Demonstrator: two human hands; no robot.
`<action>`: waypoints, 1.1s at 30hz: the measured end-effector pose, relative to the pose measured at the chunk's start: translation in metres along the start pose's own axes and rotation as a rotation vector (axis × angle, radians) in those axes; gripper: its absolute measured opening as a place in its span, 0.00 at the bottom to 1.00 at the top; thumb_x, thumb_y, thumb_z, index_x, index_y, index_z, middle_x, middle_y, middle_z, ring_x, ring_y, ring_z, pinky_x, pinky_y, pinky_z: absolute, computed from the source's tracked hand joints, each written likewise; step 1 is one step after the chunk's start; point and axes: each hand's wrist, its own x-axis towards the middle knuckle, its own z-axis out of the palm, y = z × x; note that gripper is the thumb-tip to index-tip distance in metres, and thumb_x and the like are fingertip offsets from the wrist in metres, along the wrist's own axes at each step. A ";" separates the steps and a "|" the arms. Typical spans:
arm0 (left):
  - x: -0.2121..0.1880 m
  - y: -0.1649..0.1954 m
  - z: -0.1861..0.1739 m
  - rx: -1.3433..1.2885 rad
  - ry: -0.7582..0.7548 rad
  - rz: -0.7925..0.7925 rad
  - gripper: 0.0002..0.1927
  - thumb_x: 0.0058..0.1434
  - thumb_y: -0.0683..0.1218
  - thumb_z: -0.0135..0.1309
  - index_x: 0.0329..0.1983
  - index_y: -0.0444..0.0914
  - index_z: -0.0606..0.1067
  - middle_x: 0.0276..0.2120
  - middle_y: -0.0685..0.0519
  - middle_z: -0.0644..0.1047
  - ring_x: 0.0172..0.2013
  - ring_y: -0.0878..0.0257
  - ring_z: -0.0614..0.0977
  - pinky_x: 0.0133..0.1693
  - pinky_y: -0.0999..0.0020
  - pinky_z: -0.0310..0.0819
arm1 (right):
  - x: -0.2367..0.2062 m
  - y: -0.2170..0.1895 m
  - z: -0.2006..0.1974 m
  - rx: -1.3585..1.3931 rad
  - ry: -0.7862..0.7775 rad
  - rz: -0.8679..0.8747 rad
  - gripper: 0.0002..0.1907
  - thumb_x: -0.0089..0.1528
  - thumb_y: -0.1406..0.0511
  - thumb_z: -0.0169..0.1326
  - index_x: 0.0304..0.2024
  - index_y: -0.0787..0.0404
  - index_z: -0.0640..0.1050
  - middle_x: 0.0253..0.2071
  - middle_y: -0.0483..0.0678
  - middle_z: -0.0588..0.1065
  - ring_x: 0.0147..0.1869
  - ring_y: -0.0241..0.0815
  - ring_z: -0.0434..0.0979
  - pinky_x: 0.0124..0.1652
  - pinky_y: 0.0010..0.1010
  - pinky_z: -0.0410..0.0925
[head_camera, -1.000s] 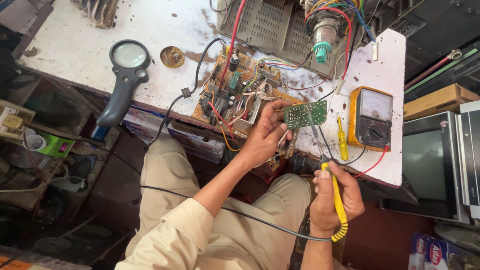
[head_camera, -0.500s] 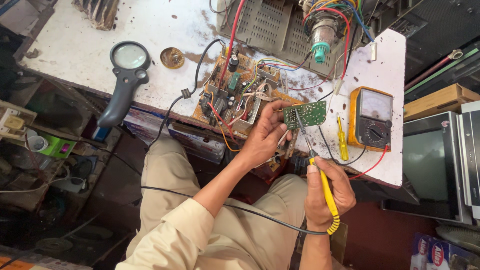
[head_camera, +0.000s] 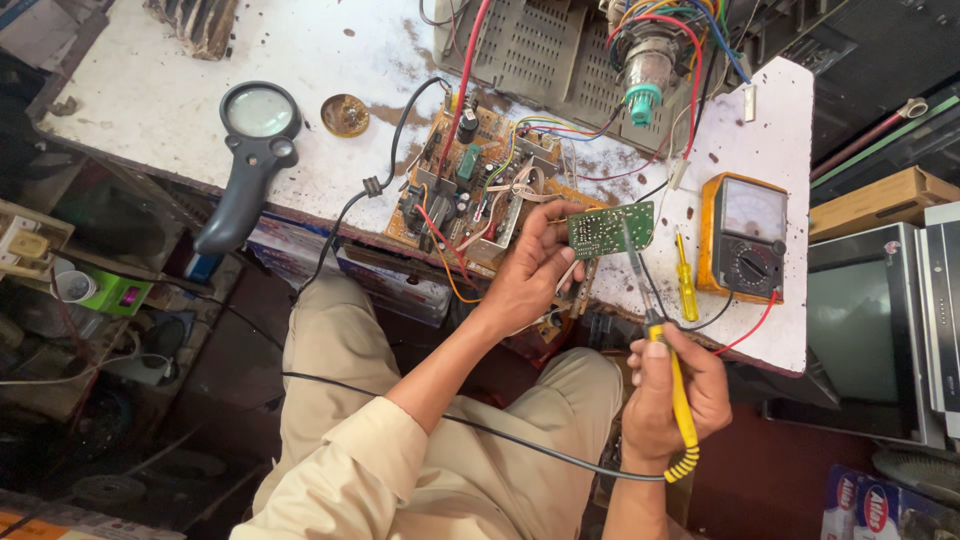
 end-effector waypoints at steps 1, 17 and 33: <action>0.000 0.000 0.000 -0.002 -0.003 0.001 0.26 0.70 0.31 0.39 0.70 0.38 0.55 0.54 0.50 0.73 0.37 0.70 0.74 0.36 0.76 0.70 | 0.001 0.001 -0.002 0.011 0.006 0.002 0.09 0.68 0.72 0.56 0.50 0.69 0.77 0.36 0.54 0.79 0.33 0.34 0.76 0.34 0.20 0.68; 0.000 0.001 0.001 0.015 0.014 -0.008 0.26 0.71 0.31 0.39 0.70 0.38 0.56 0.52 0.50 0.73 0.37 0.70 0.74 0.36 0.76 0.69 | 0.003 0.003 0.007 0.007 -0.097 0.061 0.07 0.69 0.70 0.53 0.49 0.67 0.76 0.33 0.52 0.79 0.29 0.31 0.73 0.31 0.19 0.66; -0.001 0.000 0.002 0.001 0.010 -0.012 0.25 0.71 0.32 0.40 0.70 0.38 0.56 0.51 0.50 0.73 0.37 0.70 0.74 0.36 0.75 0.69 | 0.004 0.004 0.010 0.014 -0.129 0.041 0.07 0.70 0.70 0.52 0.48 0.67 0.76 0.33 0.53 0.79 0.28 0.32 0.72 0.29 0.19 0.65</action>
